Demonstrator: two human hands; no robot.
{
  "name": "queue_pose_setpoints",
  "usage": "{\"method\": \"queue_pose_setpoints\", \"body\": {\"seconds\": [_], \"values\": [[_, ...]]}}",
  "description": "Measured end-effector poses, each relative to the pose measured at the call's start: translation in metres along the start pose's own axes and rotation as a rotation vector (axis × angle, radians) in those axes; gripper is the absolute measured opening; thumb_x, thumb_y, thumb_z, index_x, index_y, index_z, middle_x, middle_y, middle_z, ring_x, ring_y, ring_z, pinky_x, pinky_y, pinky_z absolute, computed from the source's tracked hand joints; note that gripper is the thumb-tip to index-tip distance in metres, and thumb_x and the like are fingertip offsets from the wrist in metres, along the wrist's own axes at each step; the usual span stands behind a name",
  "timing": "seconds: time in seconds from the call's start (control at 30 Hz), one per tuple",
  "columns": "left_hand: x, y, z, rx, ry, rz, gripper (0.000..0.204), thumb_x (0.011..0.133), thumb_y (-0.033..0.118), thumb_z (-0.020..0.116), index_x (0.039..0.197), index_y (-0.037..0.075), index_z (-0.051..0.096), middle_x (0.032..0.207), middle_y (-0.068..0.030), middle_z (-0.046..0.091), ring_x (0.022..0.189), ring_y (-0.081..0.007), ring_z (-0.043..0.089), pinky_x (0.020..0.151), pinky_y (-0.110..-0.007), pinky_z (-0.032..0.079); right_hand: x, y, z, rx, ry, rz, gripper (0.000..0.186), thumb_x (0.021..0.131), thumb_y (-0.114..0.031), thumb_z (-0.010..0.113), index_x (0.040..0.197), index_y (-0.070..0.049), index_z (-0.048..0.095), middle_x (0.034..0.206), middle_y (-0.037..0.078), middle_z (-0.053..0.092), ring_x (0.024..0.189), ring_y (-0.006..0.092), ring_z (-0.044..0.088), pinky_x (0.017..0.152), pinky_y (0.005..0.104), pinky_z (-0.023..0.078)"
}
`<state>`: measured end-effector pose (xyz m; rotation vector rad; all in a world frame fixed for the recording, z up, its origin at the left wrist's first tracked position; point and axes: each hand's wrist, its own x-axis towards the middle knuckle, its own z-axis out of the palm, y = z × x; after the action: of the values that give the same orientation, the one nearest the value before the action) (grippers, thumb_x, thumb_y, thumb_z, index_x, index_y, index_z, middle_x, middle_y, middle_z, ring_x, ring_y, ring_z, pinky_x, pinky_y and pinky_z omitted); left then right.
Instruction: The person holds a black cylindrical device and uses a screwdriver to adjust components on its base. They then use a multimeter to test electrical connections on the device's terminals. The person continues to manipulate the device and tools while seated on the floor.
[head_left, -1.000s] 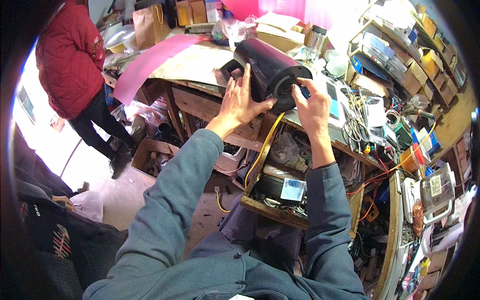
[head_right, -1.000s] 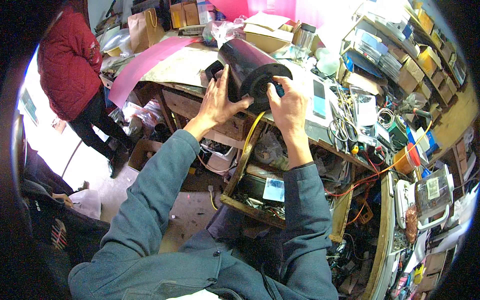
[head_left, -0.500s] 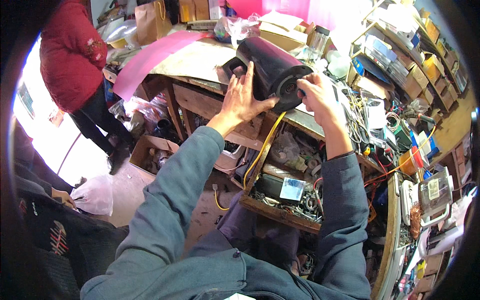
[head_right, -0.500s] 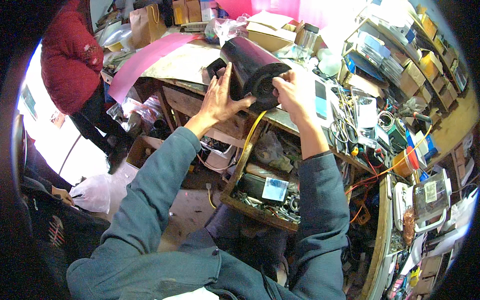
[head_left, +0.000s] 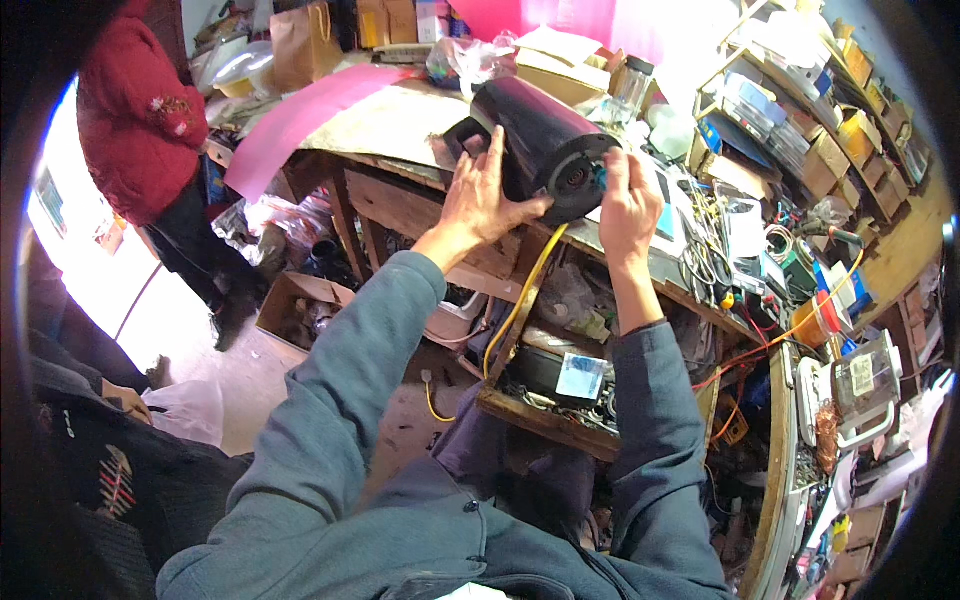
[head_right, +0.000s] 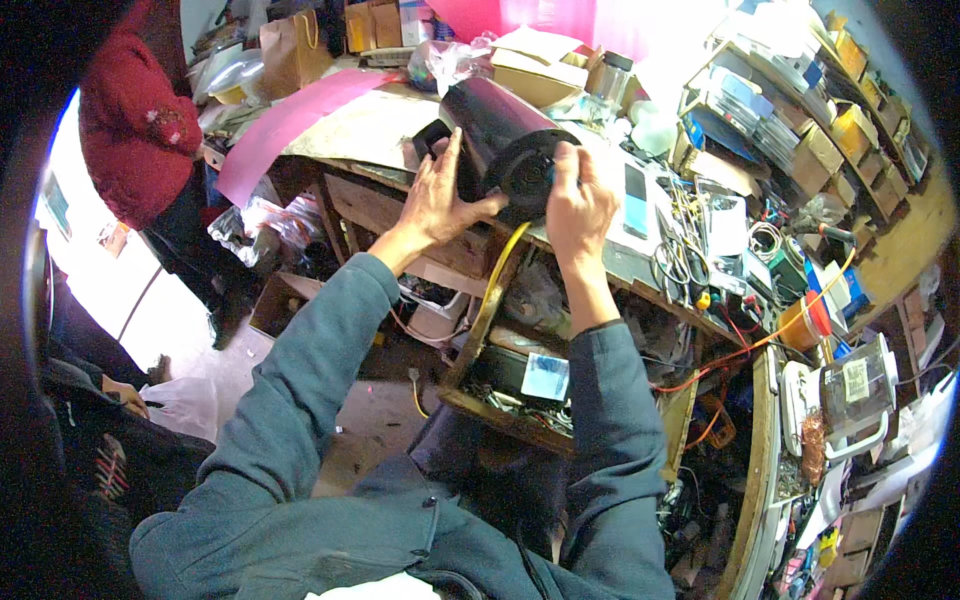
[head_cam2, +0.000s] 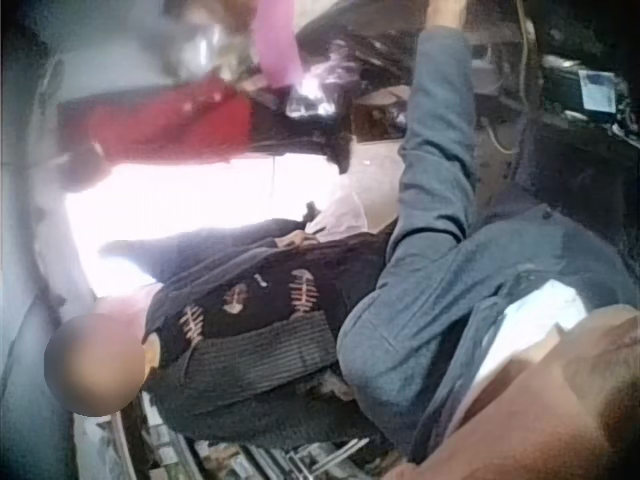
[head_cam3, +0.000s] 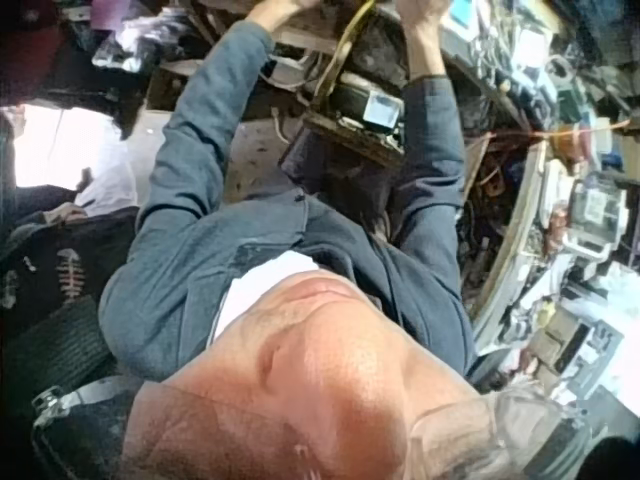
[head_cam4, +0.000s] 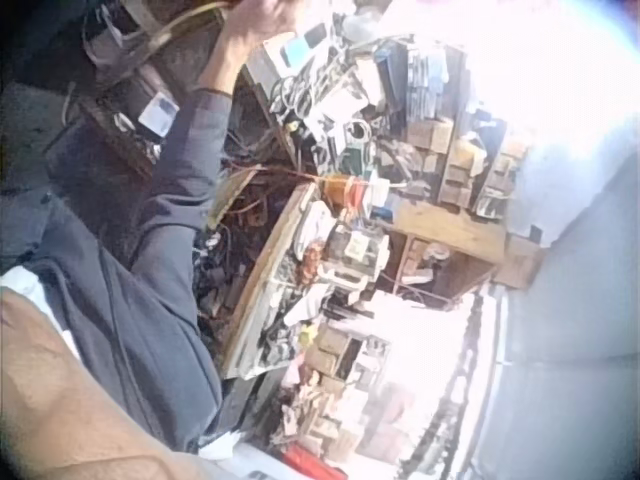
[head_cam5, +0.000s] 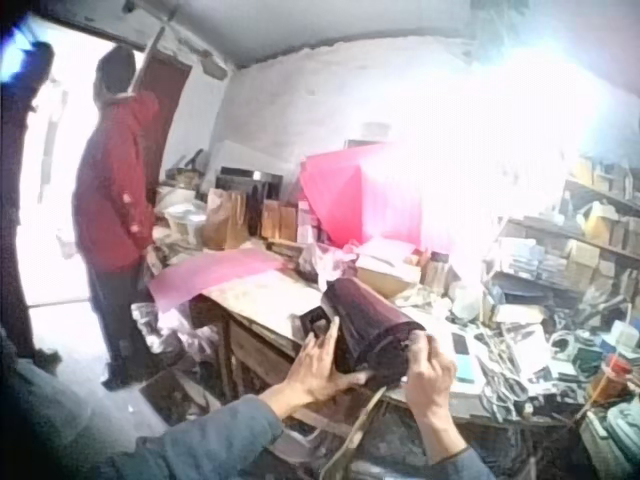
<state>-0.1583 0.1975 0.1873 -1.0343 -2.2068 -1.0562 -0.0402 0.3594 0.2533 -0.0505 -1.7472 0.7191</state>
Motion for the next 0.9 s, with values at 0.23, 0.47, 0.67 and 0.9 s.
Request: {"method": "queue_pose_setpoints", "body": {"seconds": [0.23, 0.47, 0.67, 0.9], "values": [[-0.003, -0.007, 0.003, -0.039, 0.01, 0.019, 0.137, 0.078, 0.066, 0.084, 0.167, -0.006, 0.01, 0.149, -0.0379, 0.053, 0.148, -0.052, 0.043, 0.13, -0.056, 0.024, -0.012, -0.002, -0.001, -0.287, 0.001, 0.027, 0.014, 0.104, -0.016, 0.064, 0.109, -0.003, 0.068, 0.095, 0.02, 0.072, 0.086, 0.0396, 0.069, 0.078, 0.0476, 0.054], [-0.001, -0.002, -0.007, -0.063, 0.015, 0.018, 0.136, 0.079, 0.066, 0.084, 0.168, -0.005, 0.009, 0.147, -0.0382, 0.053, 0.147, -0.0527, 0.043, 0.13, -0.057, 0.023, -0.027, -0.008, 0.003, -0.182, 0.006, -0.204, 0.033, 0.093, -0.017, 0.083, 0.116, -0.002, 0.064, 0.107, 0.024, 0.066, 0.096, 0.0405, 0.066, 0.083, 0.0481, 0.052], [0.001, 0.001, -0.002, -0.043, -0.041, -0.019, 0.137, 0.079, 0.069, 0.083, 0.168, -0.005, 0.009, 0.154, -0.0386, 0.048, 0.148, -0.0528, 0.043, 0.131, -0.056, 0.023, -0.015, -0.015, -0.006, -0.232, -0.072, 0.1, 0.026, 0.106, -0.026, 0.066, 0.112, -0.001, 0.069, 0.091, 0.022, 0.071, 0.084, 0.0367, 0.07, 0.08, 0.0456, 0.054], [-0.005, -0.009, -0.016, 0.088, 0.059, -0.003, 0.133, 0.077, 0.063, 0.088, 0.167, -0.004, 0.017, 0.15, -0.034, 0.052, 0.136, -0.0521, 0.055, 0.119, -0.054, 0.042, -0.025, -0.02, 0.014, -0.229, 0.016, -0.058, 0.035, 0.099, -0.017, 0.075, 0.126, 0.001, 0.064, 0.118, 0.023, 0.068, 0.107, 0.0345, 0.068, 0.089, 0.0374, 0.054]]}}
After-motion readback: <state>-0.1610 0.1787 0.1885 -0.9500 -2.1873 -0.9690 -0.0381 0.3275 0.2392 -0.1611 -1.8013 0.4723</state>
